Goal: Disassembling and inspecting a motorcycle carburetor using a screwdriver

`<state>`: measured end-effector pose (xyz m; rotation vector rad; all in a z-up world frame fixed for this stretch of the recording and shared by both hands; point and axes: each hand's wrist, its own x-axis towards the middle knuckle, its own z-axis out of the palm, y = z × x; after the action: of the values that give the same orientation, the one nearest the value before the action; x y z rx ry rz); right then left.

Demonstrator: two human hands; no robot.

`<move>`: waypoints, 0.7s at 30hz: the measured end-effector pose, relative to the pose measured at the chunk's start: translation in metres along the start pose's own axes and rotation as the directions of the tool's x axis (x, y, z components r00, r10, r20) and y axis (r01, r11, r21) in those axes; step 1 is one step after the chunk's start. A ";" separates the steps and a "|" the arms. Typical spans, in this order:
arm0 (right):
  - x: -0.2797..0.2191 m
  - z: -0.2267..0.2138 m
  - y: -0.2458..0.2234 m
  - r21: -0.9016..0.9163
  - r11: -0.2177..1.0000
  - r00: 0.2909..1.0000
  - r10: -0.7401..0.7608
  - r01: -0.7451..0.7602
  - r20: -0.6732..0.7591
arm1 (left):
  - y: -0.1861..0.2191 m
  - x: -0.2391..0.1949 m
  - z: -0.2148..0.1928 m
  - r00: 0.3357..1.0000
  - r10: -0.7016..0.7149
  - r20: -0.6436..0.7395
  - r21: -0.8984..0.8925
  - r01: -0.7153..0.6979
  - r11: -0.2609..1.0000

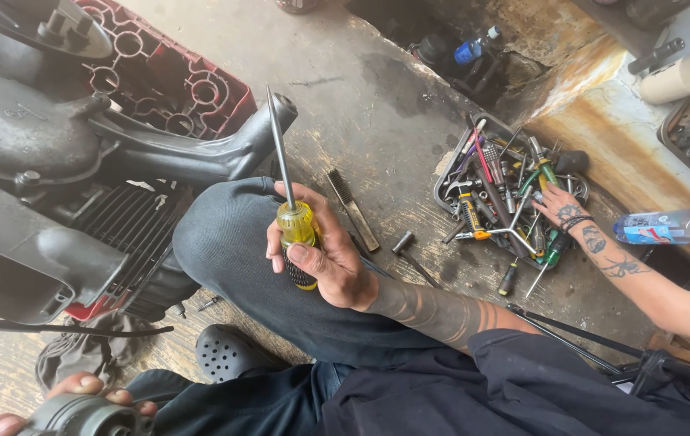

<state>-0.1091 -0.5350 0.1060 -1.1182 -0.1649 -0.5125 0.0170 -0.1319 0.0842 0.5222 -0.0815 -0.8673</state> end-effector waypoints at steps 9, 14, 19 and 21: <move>0.000 0.003 0.001 -0.051 0.998 1.000 -0.021 0.022 0.014 | -0.018 -0.022 -0.010 0.942 0.313 -0.123 0.154 -0.294 0.943; -0.002 0.006 0.013 -0.062 0.996 0.997 -0.069 0.070 0.026 | -0.021 -0.026 -0.010 0.931 0.334 -0.146 0.133 -0.316 0.939; -0.004 0.012 0.018 -0.347 0.919 0.980 -0.153 0.188 0.125 | -0.011 -0.029 -0.069 0.962 0.271 0.044 0.030 -0.273 0.962; -0.004 0.014 0.010 -0.413 0.888 0.977 -0.155 0.202 0.145 | 0.001 -0.017 -0.066 0.991 0.110 0.081 -0.071 -0.104 0.992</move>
<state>-0.1066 -0.5178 0.1027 -1.5718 -0.2606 -0.6736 0.0243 -0.0920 0.0294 0.4150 -0.1564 -0.7841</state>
